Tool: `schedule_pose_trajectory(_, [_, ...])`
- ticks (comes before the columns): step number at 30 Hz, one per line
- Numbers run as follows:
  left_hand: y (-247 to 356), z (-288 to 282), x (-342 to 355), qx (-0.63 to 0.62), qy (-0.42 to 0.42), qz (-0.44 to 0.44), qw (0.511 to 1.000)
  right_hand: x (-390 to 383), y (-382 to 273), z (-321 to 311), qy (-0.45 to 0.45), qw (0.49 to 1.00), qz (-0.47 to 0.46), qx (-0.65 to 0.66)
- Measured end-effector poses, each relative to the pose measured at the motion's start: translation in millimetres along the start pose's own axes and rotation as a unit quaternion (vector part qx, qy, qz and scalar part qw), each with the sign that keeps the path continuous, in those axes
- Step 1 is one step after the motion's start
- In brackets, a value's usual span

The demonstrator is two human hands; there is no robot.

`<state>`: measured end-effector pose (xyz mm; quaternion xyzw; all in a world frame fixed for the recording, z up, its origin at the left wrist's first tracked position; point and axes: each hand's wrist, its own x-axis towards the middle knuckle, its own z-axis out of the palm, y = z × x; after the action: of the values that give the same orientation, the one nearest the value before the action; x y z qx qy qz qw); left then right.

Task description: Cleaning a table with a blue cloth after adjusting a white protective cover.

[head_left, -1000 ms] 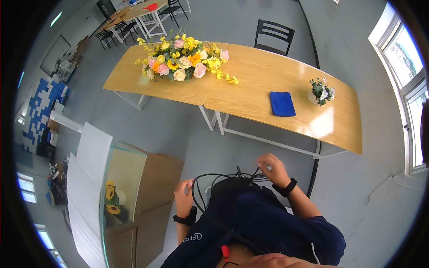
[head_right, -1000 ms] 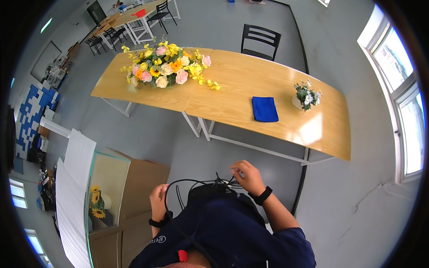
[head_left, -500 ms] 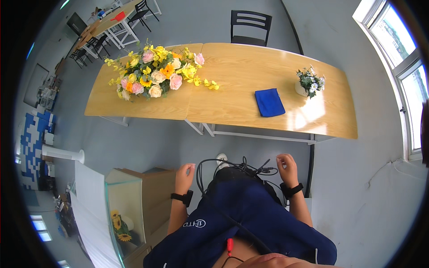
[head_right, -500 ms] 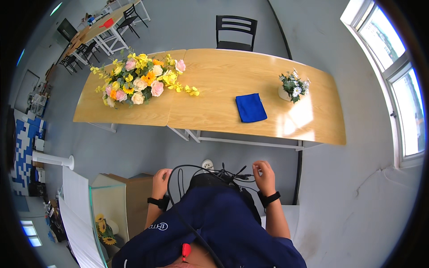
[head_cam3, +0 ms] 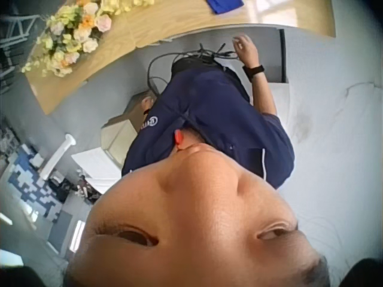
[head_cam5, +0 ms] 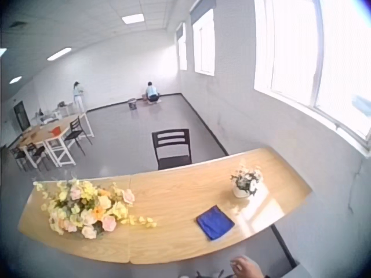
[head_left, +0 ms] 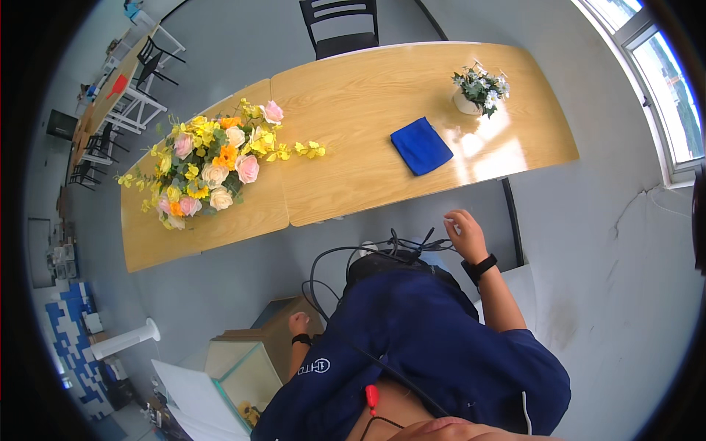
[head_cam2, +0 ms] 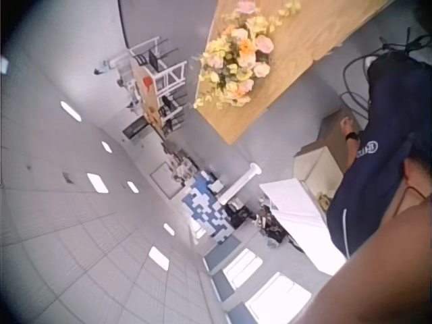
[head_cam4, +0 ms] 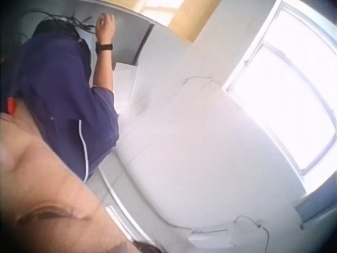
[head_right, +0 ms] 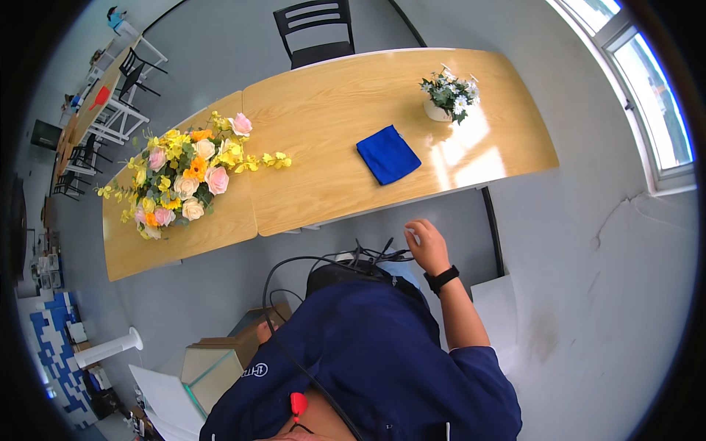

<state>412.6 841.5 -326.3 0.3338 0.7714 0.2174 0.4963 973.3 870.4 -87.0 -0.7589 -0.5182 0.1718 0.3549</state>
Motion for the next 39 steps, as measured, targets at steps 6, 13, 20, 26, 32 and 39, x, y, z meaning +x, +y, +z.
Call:
schedule_pose_trajectory(6, [12,-7,-16,0.096,-0.016,-0.049,0.994,23,43,4,0.026,0.998,0.034,-0.054])
schedule_pose_trajectory(13, [69,41,-74,-0.054,0.026,-0.062,0.996,124,112,65,-0.013,0.983,-0.015,-0.181])
schedule_pose_trajectory(20, [91,95,-126,0.021,0.006,-0.046,0.999,196,91,128,-0.118,0.953,0.121,-0.251])
schedule_pose_trajectory(26, [116,133,-131,0.067,-0.010,-0.026,0.997,182,124,101,-0.126,0.968,-0.019,-0.215])
schedule_pose_trajectory(32, [157,174,-123,0.096,-0.015,0.010,0.995,180,190,59,-0.072,0.979,-0.073,-0.175])
schedule_pose_trajectory(39, [167,220,-77,0.012,-0.031,0.057,0.998,169,263,-25,0.022,0.983,-0.014,-0.183])
